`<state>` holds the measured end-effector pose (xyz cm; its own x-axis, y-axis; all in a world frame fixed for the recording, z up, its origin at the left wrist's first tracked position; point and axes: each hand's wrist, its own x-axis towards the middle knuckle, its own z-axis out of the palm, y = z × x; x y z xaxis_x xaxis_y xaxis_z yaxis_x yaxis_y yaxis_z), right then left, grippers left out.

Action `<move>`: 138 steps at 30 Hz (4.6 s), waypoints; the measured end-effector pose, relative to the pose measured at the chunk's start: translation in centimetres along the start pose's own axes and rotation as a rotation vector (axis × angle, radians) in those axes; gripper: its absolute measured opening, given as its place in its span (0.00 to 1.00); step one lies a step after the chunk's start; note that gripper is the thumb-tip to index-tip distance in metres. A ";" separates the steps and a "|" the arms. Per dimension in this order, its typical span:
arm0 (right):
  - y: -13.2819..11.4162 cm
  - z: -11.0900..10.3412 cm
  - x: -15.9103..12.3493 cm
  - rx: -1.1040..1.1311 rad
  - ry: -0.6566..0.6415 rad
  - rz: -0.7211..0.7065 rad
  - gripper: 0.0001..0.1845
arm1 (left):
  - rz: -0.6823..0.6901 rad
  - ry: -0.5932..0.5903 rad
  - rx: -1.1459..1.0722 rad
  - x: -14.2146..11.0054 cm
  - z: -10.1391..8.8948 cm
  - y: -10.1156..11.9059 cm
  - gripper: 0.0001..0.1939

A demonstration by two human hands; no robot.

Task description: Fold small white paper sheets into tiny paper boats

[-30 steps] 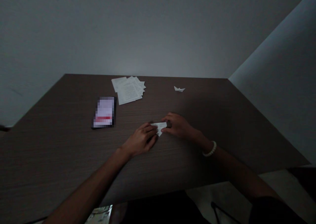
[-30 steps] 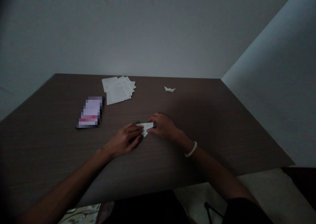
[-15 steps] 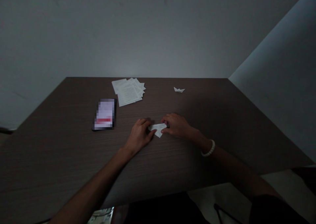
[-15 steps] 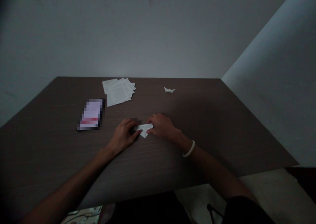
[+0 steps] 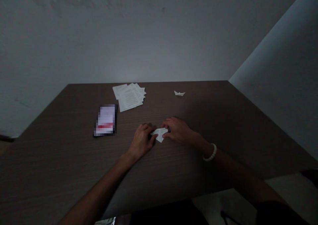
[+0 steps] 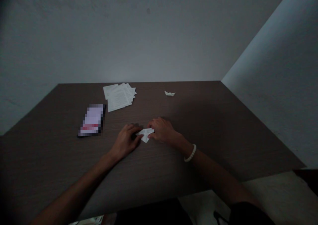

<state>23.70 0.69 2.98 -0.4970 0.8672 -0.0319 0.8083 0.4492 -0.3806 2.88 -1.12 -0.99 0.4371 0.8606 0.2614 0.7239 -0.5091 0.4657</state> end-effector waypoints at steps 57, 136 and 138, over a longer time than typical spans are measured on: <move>0.7 1.8 1.9 0.223 0.142 -0.116 0.17 | -0.029 0.081 -0.079 0.8 -1.0 -2.0 0.08; 2.2 2.1 0.7 -0.299 0.160 -0.439 0.17 | 0.327 -0.142 0.303 0.5 -3.1 -2.3 0.14; 2.1 2.2 0.5 -0.313 0.151 -0.438 0.18 | 0.326 -0.141 0.296 0.5 -3.2 -2.3 0.14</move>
<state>24.50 1.62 0.14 -0.7755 0.5957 0.2091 0.6029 0.7970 -0.0348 -0.25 0.52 0.77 0.7211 0.6547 0.2268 0.6485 -0.7530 0.1117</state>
